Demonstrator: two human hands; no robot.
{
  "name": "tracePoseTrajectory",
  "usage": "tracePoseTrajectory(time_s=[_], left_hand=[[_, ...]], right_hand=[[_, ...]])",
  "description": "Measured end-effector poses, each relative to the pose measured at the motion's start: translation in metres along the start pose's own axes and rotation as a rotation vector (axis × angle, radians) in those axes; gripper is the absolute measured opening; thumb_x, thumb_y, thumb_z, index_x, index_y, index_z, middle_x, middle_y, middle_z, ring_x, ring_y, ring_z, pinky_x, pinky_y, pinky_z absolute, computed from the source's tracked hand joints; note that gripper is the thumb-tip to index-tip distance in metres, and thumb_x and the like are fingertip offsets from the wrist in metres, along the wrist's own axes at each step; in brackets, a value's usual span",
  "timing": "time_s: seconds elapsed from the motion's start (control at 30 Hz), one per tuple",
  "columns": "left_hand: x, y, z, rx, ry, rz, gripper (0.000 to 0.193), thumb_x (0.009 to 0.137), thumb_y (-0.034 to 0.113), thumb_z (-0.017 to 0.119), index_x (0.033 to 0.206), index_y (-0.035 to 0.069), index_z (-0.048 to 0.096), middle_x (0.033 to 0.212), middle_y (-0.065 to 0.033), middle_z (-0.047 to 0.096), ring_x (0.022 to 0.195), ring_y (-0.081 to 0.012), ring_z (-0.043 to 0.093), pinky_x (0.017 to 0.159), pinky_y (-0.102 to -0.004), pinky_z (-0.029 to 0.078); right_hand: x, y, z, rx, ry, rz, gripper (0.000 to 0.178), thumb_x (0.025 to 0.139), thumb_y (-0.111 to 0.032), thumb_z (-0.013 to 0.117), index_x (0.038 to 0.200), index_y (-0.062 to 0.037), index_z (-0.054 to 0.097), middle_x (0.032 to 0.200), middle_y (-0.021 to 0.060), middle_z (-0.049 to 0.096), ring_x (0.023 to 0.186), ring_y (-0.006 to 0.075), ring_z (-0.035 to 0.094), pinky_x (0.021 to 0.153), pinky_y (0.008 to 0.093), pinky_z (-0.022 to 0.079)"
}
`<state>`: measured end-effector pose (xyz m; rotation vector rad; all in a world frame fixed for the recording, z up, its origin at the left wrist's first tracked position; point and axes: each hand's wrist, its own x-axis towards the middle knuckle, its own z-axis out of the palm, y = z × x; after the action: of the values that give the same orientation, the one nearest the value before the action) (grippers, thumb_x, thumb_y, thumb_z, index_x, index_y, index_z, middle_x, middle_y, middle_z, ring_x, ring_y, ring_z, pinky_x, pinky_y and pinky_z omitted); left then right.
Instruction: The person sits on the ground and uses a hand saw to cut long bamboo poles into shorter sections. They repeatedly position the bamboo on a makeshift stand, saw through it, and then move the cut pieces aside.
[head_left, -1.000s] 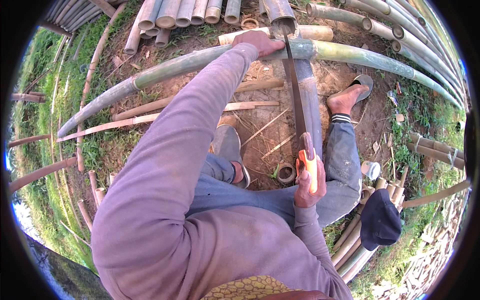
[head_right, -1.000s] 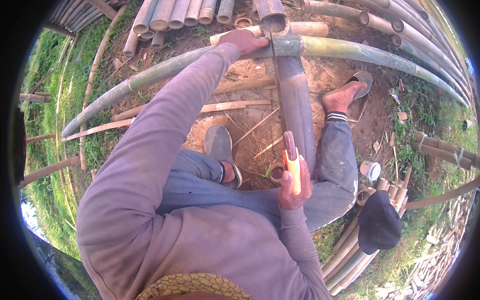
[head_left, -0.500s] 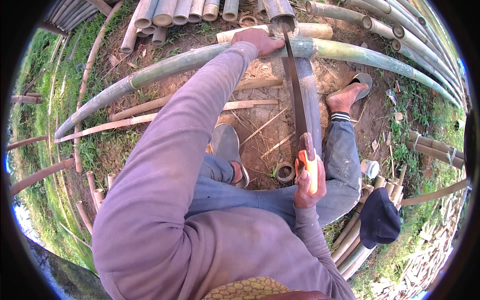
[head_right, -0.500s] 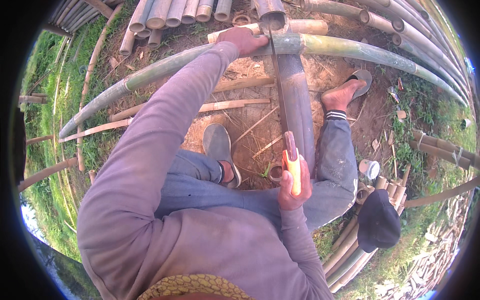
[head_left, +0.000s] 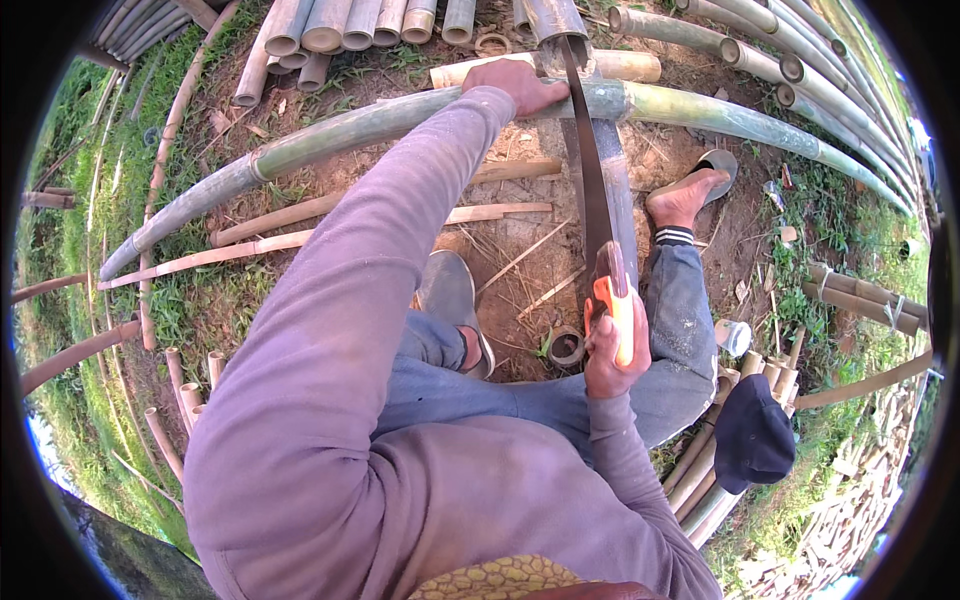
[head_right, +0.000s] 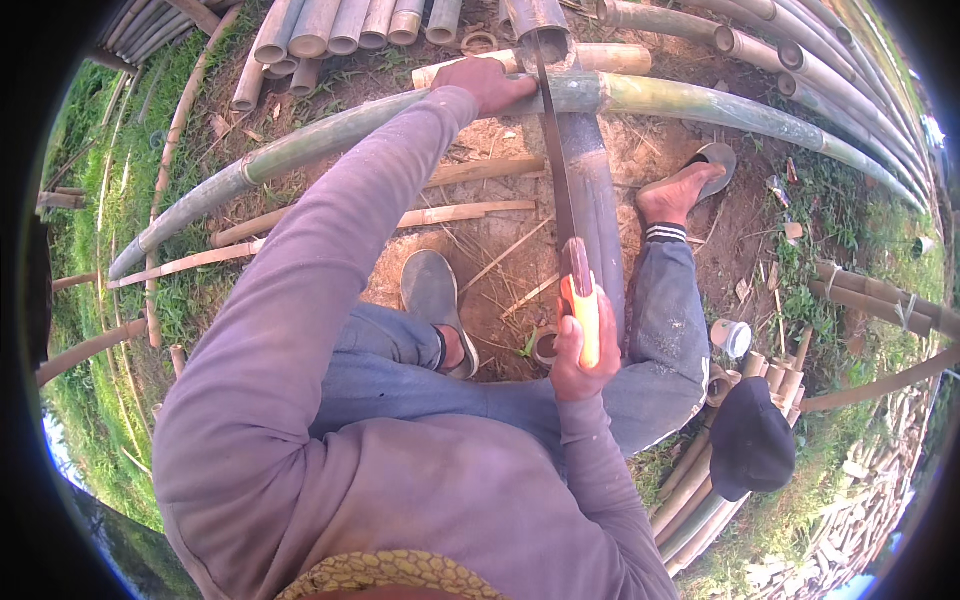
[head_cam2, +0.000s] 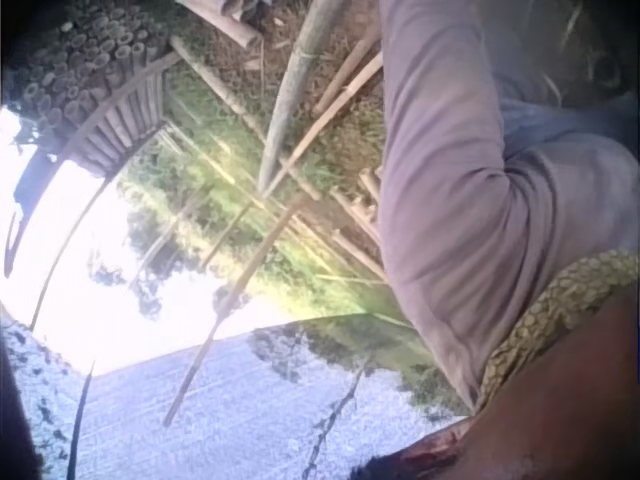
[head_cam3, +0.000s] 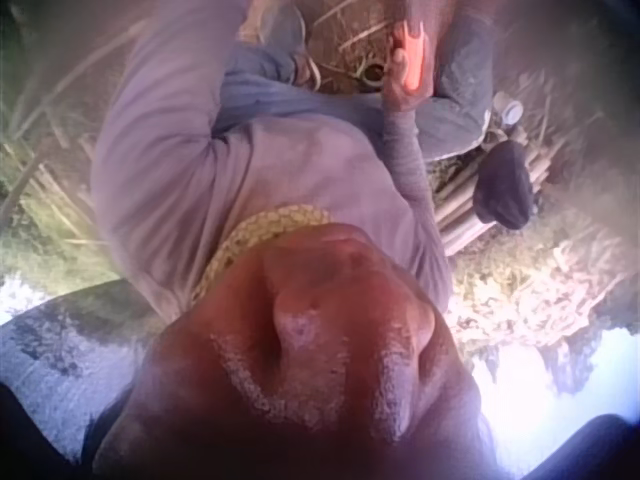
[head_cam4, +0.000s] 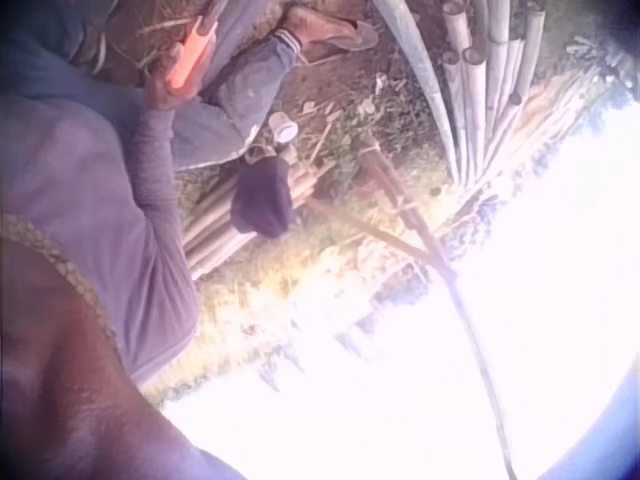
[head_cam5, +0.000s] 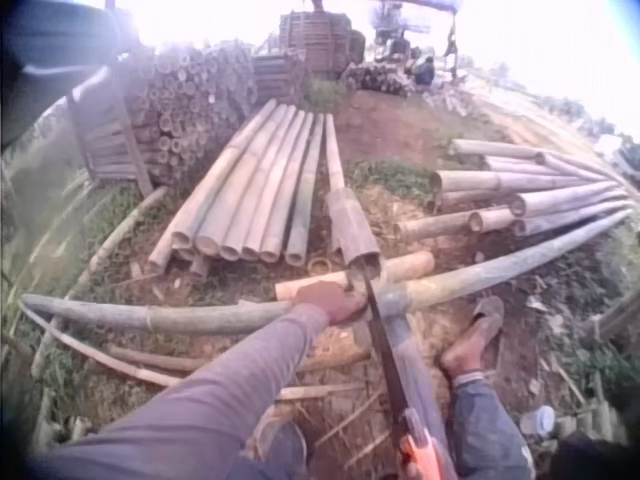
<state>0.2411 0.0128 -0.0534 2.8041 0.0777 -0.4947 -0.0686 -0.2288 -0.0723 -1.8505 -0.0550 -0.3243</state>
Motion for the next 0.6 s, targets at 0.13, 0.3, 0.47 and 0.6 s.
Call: tracePoseTrajectory(time_s=[0.13,0.3,0.47,0.6], left_hand=[[0.001,0.007,0.006,0.002,-0.018,-0.013,0.084,0.091,0.076,0.04,0.125,0.007,0.074,0.122,-0.0157,0.075,0.113,-0.0311,0.072,0.096,-0.0487,0.055],[0.007,0.016,0.006,-0.026,-0.024,0.035,0.091,0.09,0.081,0.037,0.134,0.008,0.069,0.132,-0.0173,0.071,0.122,-0.0325,0.068,0.102,-0.0463,0.052],[0.023,-0.053,0.012,-0.168,-0.076,0.187,0.108,0.083,0.088,0.047,0.153,0.005,0.051,0.145,-0.0229,0.061,0.132,-0.038,0.061,0.11,-0.0445,0.048],[-0.051,-0.112,-0.003,0.264,0.156,0.417,0.105,0.076,0.071,0.075,0.154,0.009,0.042,0.147,-0.0163,0.055,0.141,-0.0338,0.048,0.118,-0.0505,0.032]], right_hand=[[-0.042,-0.009,-0.02,0.154,0.003,0.13,0.057,0.105,-0.029,0.065,0.139,0.015,0.051,0.135,0.0279,0.062,0.121,0.0332,0.066,0.096,0.0406,0.06],[0.092,0.018,0.047,-0.107,0.086,-0.126,0.044,0.099,-0.009,0.071,0.139,0.0074,0.059,0.134,0.0201,0.067,0.12,0.0259,0.067,0.103,0.0363,0.052],[0.103,0.002,0.064,-0.042,0.011,-0.158,0.043,0.101,-0.009,0.069,0.139,0.0071,0.058,0.13,0.0174,0.069,0.12,0.0247,0.065,0.104,0.0363,0.051],[0.09,0.013,0.059,0.302,-0.001,0.136,0.059,0.106,-0.034,0.062,0.151,0.0009,0.048,0.11,0.0084,0.069,0.07,0.0078,0.055,0.061,0.0204,0.044]])
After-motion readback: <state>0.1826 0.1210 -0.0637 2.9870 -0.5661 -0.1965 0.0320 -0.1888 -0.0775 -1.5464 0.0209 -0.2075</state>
